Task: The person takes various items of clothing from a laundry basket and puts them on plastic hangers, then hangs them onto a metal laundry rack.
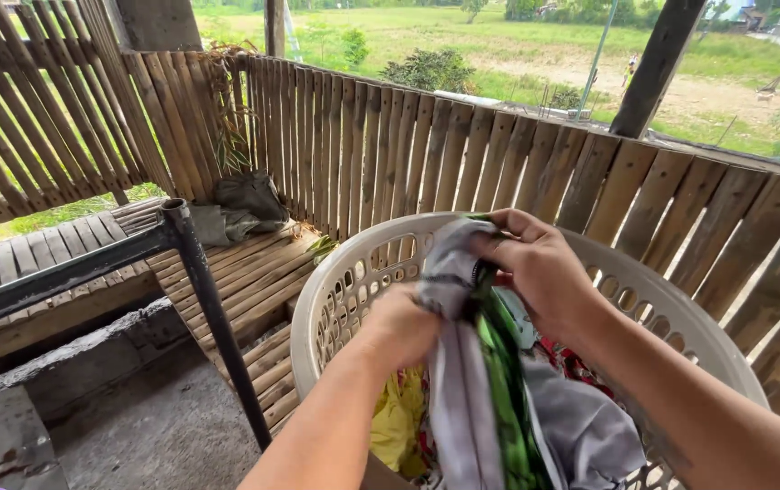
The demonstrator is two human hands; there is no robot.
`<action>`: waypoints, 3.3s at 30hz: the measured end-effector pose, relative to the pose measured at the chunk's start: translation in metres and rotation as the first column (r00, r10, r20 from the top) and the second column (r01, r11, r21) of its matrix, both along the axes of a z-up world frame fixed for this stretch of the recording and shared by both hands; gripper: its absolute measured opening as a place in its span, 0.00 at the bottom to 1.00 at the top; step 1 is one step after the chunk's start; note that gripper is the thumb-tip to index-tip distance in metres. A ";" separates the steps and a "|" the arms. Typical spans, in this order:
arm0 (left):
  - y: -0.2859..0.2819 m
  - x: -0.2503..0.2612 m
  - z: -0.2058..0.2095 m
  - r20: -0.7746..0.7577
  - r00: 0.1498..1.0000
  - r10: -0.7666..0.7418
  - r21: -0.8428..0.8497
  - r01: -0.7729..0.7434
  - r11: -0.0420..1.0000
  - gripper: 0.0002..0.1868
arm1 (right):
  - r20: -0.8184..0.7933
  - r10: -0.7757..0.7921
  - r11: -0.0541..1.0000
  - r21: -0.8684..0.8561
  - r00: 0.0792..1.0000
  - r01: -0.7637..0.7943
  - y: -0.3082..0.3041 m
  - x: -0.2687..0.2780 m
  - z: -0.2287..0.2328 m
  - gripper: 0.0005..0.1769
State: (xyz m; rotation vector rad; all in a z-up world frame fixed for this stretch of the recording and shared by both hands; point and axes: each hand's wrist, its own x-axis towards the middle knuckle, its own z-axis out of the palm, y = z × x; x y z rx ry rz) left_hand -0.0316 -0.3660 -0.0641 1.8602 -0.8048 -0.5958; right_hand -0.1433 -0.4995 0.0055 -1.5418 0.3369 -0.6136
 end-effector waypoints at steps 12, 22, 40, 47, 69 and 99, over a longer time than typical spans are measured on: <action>0.025 -0.018 0.047 -0.100 0.994 0.031 -0.414 -0.070 0.907 0.22 | -0.284 -0.030 0.997 -0.075 0.958 0.009 -0.019 0.018 -0.034 0.10; -0.002 0.004 -0.005 -0.146 0.989 0.016 -0.059 -0.025 0.998 0.20 | 0.011 -0.131 0.905 0.409 0.991 0.115 -0.018 0.005 -0.002 0.13; 0.014 -0.027 0.083 -0.411 0.906 0.100 -0.618 -0.357 0.700 0.19 | 0.167 0.159 0.986 0.024 0.973 -0.166 -0.002 0.023 0.030 0.08; 0.022 -0.038 0.043 -0.197 0.979 -0.042 -0.386 -0.039 0.922 0.23 | 0.019 -0.204 0.975 -0.084 0.979 0.204 0.011 0.004 0.117 0.17; 0.150 -0.084 0.202 -0.379 0.922 -0.083 -0.665 -0.209 0.717 0.22 | -0.425 0.178 0.889 -0.317 0.888 -0.330 0.078 -0.018 0.104 0.24; 0.463 -0.022 0.182 -0.406 0.898 0.169 -0.527 -0.381 0.760 0.11 | 0.061 0.658 0.575 0.603 0.751 -0.552 0.364 0.036 0.073 0.16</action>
